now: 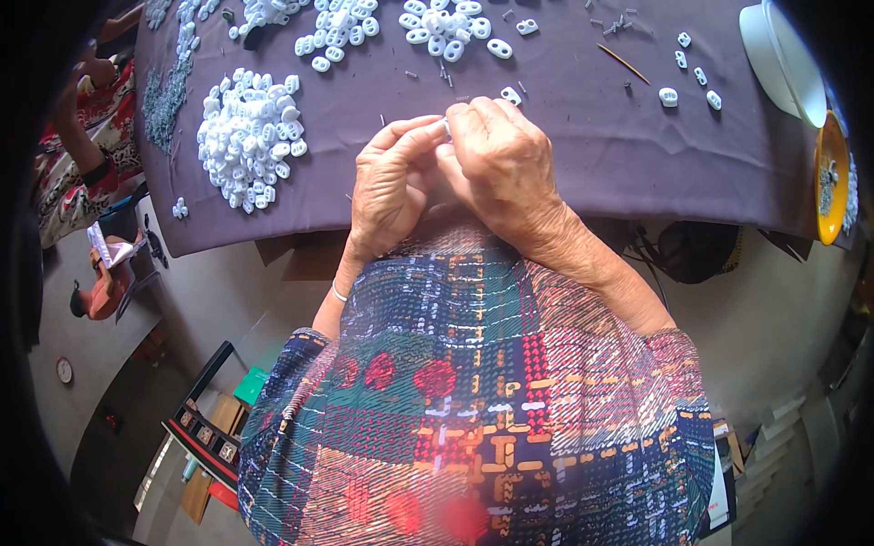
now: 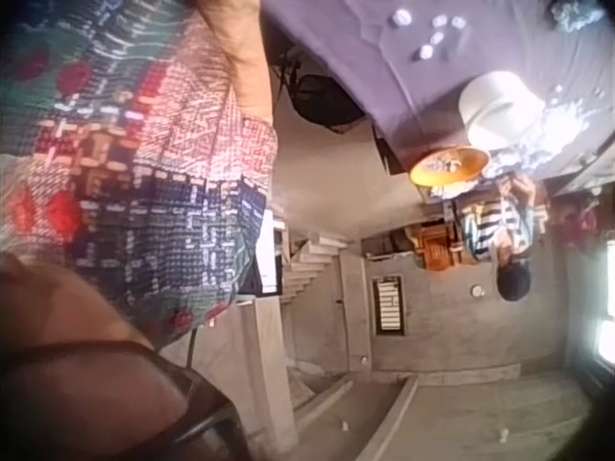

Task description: The person inspects and sorts small white plastic components by hand on a table.

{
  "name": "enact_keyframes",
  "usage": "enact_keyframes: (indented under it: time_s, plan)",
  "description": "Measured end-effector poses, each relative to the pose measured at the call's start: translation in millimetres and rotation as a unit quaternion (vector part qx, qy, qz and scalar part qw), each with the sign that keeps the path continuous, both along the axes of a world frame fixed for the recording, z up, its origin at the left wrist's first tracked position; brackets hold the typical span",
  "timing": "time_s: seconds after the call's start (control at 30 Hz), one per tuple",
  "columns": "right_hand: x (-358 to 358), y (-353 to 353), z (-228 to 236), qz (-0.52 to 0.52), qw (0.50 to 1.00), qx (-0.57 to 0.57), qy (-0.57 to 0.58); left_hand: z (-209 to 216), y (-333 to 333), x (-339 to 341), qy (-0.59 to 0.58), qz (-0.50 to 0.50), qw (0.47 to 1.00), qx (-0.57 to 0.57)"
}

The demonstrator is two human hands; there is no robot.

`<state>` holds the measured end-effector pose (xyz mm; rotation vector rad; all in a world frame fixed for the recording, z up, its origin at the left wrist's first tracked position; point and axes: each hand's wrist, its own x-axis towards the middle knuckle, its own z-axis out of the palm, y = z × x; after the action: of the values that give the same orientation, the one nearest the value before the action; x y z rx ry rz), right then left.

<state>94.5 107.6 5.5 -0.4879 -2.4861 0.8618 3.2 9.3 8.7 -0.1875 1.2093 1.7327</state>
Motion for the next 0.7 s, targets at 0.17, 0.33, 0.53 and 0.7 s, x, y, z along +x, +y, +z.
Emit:
enact_keyframes:
  time_s: [0.17, 0.33, 0.53, 0.7]
  plan:
    - [-0.5, 0.7, -0.7, 0.007, 1.000, 0.010, 0.005, -0.8, -2.0, 0.7, -0.015, 0.007, 1.000, -0.005]
    - [1.4, -1.0, -2.7, 0.007, 1.000, -0.007, 0.011, 0.7, -1.6, 6.1, 0.040, 0.017, 0.999, -0.008]
    - [-3.6, -4.9, -8.0, -0.004, 0.999, 0.007, 0.051, -5.3, -1.0, 11.3, 0.092, 0.046, 0.994, -0.022]
    - [-1.7, -8.5, -14.9, 0.005, 0.999, 0.002, 0.038, -6.3, -1.1, 12.2, 0.101, 0.054, 0.993, -0.025]
